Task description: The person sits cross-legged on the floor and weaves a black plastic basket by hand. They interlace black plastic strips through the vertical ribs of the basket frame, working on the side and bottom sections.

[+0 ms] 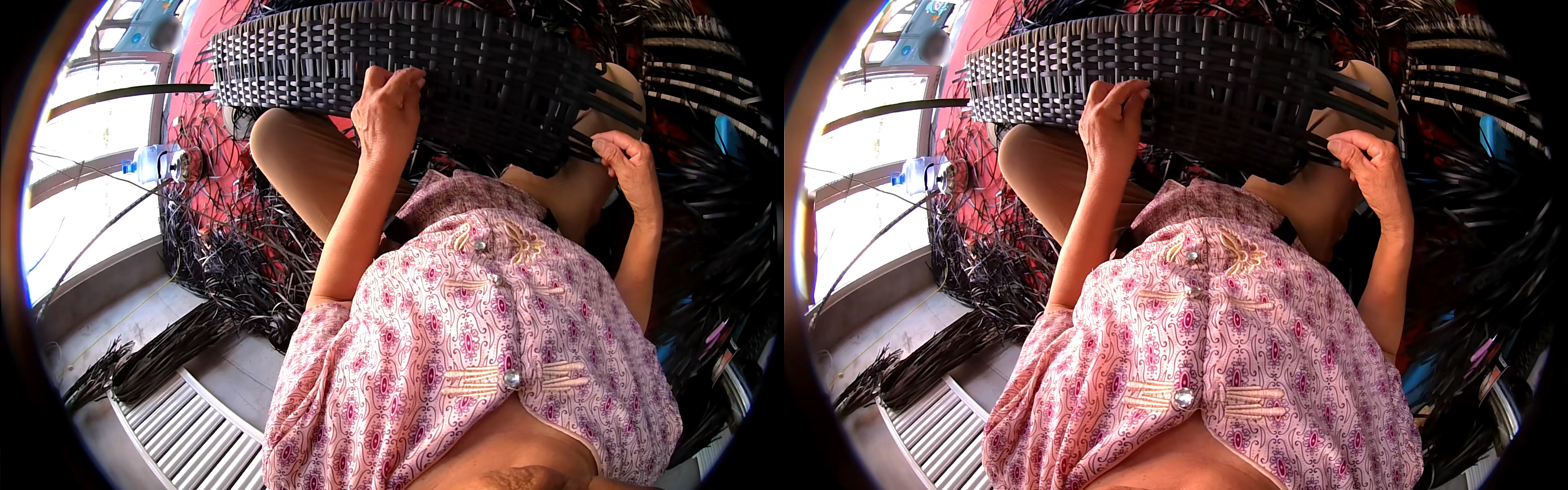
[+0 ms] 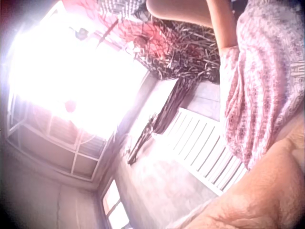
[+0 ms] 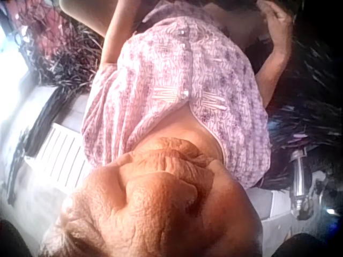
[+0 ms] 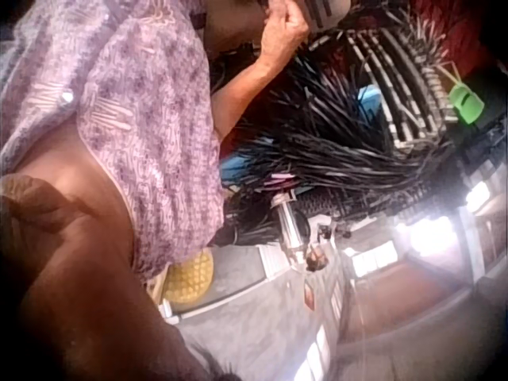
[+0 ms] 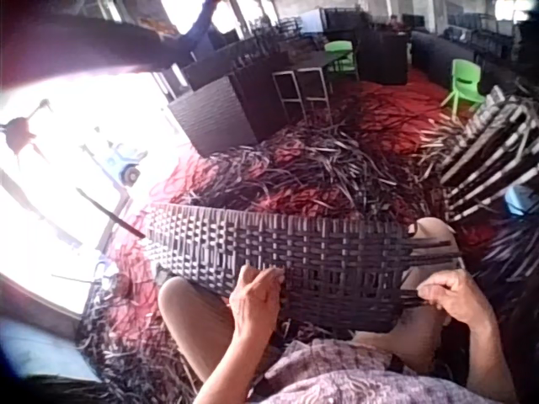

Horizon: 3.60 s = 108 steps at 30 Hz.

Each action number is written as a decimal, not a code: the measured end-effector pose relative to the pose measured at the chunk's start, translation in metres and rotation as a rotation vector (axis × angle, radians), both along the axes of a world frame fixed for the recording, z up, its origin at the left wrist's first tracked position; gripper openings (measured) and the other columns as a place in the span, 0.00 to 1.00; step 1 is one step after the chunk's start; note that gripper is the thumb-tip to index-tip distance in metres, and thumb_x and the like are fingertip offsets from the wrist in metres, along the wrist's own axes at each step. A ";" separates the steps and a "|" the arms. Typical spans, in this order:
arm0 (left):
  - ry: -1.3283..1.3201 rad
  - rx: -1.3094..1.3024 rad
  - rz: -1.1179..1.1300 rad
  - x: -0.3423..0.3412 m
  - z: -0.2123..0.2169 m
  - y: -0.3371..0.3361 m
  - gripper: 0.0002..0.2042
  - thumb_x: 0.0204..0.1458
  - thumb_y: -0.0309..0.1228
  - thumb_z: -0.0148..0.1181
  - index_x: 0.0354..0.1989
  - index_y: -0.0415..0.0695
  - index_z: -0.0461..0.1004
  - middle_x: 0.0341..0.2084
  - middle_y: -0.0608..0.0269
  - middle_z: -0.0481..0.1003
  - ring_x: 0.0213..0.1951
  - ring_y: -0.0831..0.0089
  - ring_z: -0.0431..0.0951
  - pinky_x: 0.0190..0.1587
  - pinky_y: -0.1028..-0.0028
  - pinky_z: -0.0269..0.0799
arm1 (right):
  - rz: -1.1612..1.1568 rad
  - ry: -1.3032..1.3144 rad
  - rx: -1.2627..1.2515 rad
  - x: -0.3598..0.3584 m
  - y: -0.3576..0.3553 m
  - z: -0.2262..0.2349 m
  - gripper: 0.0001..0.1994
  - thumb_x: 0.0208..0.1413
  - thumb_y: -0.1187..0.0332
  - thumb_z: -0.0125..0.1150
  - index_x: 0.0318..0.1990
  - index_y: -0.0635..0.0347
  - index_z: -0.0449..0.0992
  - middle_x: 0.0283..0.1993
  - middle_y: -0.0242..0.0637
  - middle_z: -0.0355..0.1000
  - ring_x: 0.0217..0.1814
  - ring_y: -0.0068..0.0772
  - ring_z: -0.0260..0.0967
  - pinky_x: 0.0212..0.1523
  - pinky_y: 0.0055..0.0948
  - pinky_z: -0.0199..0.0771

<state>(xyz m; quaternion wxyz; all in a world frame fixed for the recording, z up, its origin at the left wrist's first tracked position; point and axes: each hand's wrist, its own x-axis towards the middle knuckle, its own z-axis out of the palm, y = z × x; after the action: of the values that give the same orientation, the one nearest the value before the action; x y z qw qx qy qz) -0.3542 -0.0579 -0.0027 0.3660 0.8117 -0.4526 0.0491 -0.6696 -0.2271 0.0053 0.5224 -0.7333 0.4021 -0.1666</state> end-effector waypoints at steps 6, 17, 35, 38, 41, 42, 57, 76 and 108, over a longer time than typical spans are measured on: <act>-0.280 0.088 0.000 -0.002 -0.011 0.008 0.10 0.55 0.30 0.62 0.44 0.56 0.83 0.31 0.64 0.72 0.30 0.64 0.77 0.31 0.63 0.72 | -0.001 0.006 -0.022 0.004 0.003 0.004 0.08 0.58 0.68 0.66 0.37 0.64 0.83 0.23 0.24 0.70 0.24 0.11 0.60 0.25 0.17 0.60; -0.344 0.169 -0.042 -0.005 -0.026 0.020 0.19 0.58 0.28 0.58 0.58 0.58 0.75 0.33 0.60 0.69 0.30 0.60 0.75 0.32 0.61 0.71 | 0.000 -0.001 -0.108 0.015 0.012 0.011 0.08 0.59 0.69 0.66 0.37 0.66 0.82 0.25 0.24 0.71 0.27 0.13 0.61 0.28 0.18 0.63; 0.260 0.060 0.008 0.016 -0.003 0.007 0.11 0.51 0.32 0.65 0.42 0.42 0.81 0.32 0.58 0.77 0.37 0.61 0.79 0.43 0.65 0.74 | -0.032 -0.003 -0.059 0.013 0.010 0.000 0.09 0.59 0.66 0.67 0.36 0.64 0.82 0.22 0.22 0.66 0.23 0.11 0.57 0.23 0.18 0.56; 0.277 0.148 0.007 0.016 0.005 0.002 0.16 0.49 0.35 0.67 0.43 0.40 0.80 0.33 0.57 0.79 0.40 0.60 0.79 0.46 0.65 0.74 | -0.040 0.004 -0.057 0.012 0.011 -0.002 0.09 0.59 0.66 0.67 0.36 0.64 0.82 0.21 0.22 0.66 0.23 0.11 0.57 0.23 0.18 0.56; 0.247 0.203 -0.003 0.018 0.008 -0.001 0.17 0.48 0.37 0.67 0.44 0.40 0.80 0.34 0.57 0.79 0.41 0.60 0.79 0.46 0.64 0.74 | -0.035 0.031 -0.069 0.014 0.011 -0.001 0.09 0.59 0.65 0.67 0.36 0.64 0.82 0.21 0.22 0.66 0.22 0.11 0.57 0.23 0.18 0.56; 0.235 0.223 -0.005 0.018 0.008 -0.001 0.18 0.48 0.37 0.67 0.44 0.40 0.80 0.34 0.57 0.79 0.42 0.60 0.79 0.46 0.64 0.73 | -0.028 0.032 -0.072 0.014 0.010 -0.002 0.10 0.59 0.65 0.67 0.36 0.64 0.82 0.21 0.22 0.66 0.22 0.11 0.57 0.23 0.18 0.56; 0.388 0.158 0.052 0.022 0.014 0.005 0.17 0.46 0.38 0.71 0.37 0.37 0.83 0.25 0.56 0.81 0.30 0.66 0.81 0.38 0.68 0.75 | -0.003 -0.016 -0.252 0.030 0.016 0.004 0.08 0.58 0.69 0.65 0.36 0.67 0.80 0.25 0.32 0.74 0.28 0.18 0.67 0.32 0.22 0.68; 0.513 -0.256 0.252 0.037 -0.017 0.008 0.09 0.49 0.31 0.71 0.30 0.37 0.80 0.22 0.62 0.79 0.25 0.78 0.76 0.32 0.75 0.72 | -0.019 0.037 -0.079 0.012 0.013 0.005 0.09 0.59 0.65 0.67 0.37 0.62 0.82 0.22 0.20 0.66 0.23 0.11 0.57 0.23 0.17 0.57; 0.025 -0.088 0.126 0.010 -0.028 0.019 0.14 0.57 0.35 0.62 0.51 0.45 0.79 0.29 0.58 0.75 0.29 0.60 0.78 0.33 0.64 0.72 | -0.062 0.068 -0.128 0.013 0.020 0.011 0.09 0.58 0.66 0.67 0.37 0.64 0.81 0.24 0.21 0.66 0.23 0.11 0.54 0.24 0.17 0.55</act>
<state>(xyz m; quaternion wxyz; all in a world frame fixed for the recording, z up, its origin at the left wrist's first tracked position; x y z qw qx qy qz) -0.3442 -0.0389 -0.0310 0.4031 0.8222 -0.3934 0.0819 -0.6563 -0.2075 0.0165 0.4551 -0.7575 0.4306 -0.1832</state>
